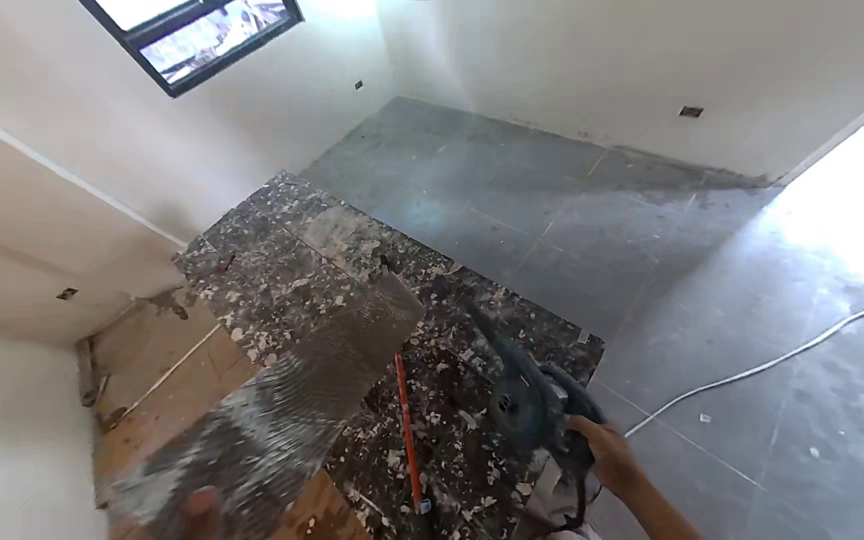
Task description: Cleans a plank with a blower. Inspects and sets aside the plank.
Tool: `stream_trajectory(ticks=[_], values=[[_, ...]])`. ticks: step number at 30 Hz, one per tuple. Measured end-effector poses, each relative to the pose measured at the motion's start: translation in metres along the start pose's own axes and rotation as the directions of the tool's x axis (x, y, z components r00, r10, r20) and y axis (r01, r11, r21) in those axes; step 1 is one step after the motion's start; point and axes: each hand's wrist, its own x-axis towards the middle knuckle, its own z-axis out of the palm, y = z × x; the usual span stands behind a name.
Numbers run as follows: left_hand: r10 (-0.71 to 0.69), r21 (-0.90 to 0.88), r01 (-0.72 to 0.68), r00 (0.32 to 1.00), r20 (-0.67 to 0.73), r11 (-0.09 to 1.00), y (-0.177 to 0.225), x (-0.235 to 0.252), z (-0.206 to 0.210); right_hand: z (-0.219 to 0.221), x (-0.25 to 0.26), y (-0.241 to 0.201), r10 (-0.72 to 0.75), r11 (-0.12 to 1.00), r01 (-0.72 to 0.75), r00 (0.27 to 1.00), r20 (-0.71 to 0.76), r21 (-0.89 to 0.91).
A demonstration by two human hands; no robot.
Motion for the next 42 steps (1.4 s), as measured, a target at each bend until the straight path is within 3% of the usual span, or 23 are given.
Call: stream_trajectory(ticks=[3, 6, 12, 19, 23, 30, 42], values=[[-0.017, 0.06, 0.019, 0.999, -0.042, 0.998, -0.019, -0.046, 0.025, -0.049, -0.061, -0.034, -0.225, 0.966, 0.219, 0.974, -0.024, -0.14], [-0.065, 0.178, 0.069, 0.997, -0.028, 0.982, -0.044, -0.087, 0.04, -0.092, -0.13, -0.051, -0.336, 0.915, 0.317, 0.941, -0.035, -0.249], [0.097, 0.301, -0.159, 0.973, 0.211, 0.94, -0.106, -0.136, 0.054, -0.125, -0.263, -0.041, -0.309, 0.917, 0.295, 0.951, -0.01, -0.268], [0.128, 0.283, -0.252, 0.911, 0.392, 0.925, -0.111, -0.143, 0.033, -0.146, -0.36, -0.022, -0.241, 0.903, 0.271, 0.962, 0.129, -0.334], [0.124, 0.27, -0.235, 0.92, 0.372, 0.934, -0.105, -0.156, 0.038, -0.155, -0.374, -0.017, -0.233, 0.883, 0.287, 0.955, 0.184, -0.372], [0.137, 0.313, -0.277, 0.905, 0.403, 0.908, -0.081, -0.167, 0.053, -0.16, -0.342, -0.035, -0.286, 0.86, 0.341, 0.938, 0.195, -0.38], [0.163, 0.407, -0.38, 0.864, 0.476, 0.831, 0.001, -0.145, 0.138, -0.24, -0.337, -0.097, -0.316, 0.865, 0.436, 0.857, 0.407, -0.248]])
